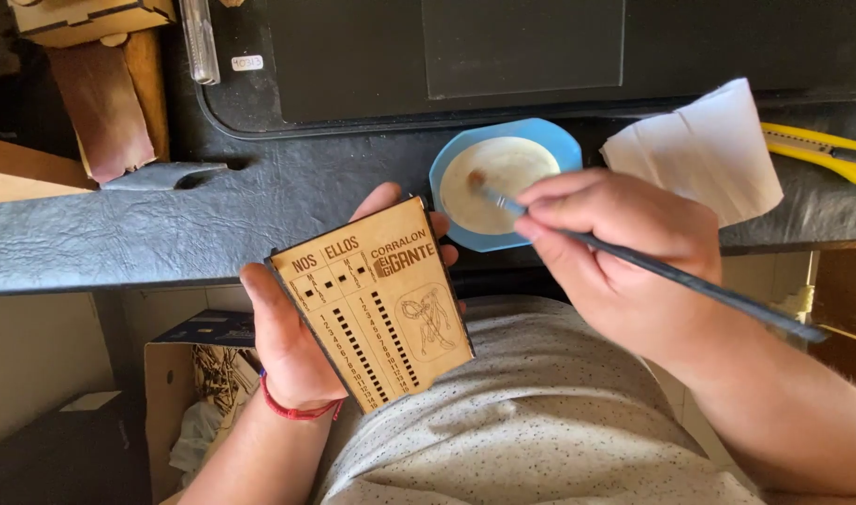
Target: Applying varnish to a laser-cut wooden box using a paintbrush to provide a finish.
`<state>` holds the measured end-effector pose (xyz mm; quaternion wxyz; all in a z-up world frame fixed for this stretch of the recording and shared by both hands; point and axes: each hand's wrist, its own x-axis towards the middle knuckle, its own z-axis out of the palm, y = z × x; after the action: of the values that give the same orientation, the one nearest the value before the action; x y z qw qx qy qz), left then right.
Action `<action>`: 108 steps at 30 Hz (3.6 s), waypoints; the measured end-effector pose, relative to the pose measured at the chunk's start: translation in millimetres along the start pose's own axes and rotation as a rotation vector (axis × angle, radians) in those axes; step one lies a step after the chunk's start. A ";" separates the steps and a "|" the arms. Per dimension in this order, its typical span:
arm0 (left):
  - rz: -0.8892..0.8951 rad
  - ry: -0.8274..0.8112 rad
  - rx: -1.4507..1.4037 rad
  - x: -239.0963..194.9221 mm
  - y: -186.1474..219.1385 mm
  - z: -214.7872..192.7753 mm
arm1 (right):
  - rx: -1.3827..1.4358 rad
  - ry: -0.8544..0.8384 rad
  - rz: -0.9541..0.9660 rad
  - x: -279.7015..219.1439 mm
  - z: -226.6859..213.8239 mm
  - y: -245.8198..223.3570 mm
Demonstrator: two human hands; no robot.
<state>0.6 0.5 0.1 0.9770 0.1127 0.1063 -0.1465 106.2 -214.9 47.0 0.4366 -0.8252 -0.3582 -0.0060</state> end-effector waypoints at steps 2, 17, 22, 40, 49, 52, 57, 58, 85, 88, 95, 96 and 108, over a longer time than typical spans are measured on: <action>-0.009 0.000 0.003 0.5 1.4 0.2 | 0.077 -0.072 0.081 3.0 -3.5 -3.8; -0.025 -0.038 0.024 1.0 4.6 -7.5 | 0.086 -0.022 0.181 3.8 -10.7 -2.5; -0.029 -0.044 0.033 0.2 2.3 -8.4 | 0.034 -0.070 0.134 7.8 -8.0 -6.6; -0.037 -0.023 0.020 0.6 2.4 -4.5 | 0.009 -0.115 0.100 -5.4 -11.4 -4.4; -0.055 -0.040 0.012 2.0 3.6 -9.7 | -0.182 -0.231 0.195 5.1 -43.5 4.4; -0.056 -0.021 0.009 2.6 2.7 -9.3 | -0.207 -0.294 0.186 8.3 -41.0 9.0; -0.068 0.000 0.023 2.1 3.5 -9.7 | -0.166 -0.283 0.332 8.2 -34.0 13.5; -0.080 0.011 -0.005 2.7 3.0 -10.0 | -0.105 -0.259 0.450 6.8 -32.3 14.1; -0.193 0.009 0.027 5.3 6.6 -8.3 | 0.157 -0.099 0.227 -4.4 -16.5 20.3; -0.176 0.001 0.049 6.3 6.0 -6.9 | 0.156 -0.063 0.212 -8.9 -13.8 20.0; -0.150 0.003 0.065 7.3 5.8 -6.1 | 0.187 -0.066 0.315 -11.2 -29.0 17.8; -0.150 0.002 0.066 6.9 5.6 -6.4 | 0.187 -0.065 0.315 -8.5 -28.9 16.3; -0.156 -0.008 0.105 10.3 8.5 -3.2 | 0.160 -0.021 0.171 -5.0 -15.8 20.3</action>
<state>12.3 6.6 -3.8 0.9558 0.1545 0.1031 -0.2279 119.4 -236.6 40.7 0.4961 -0.8153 -0.2906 0.0687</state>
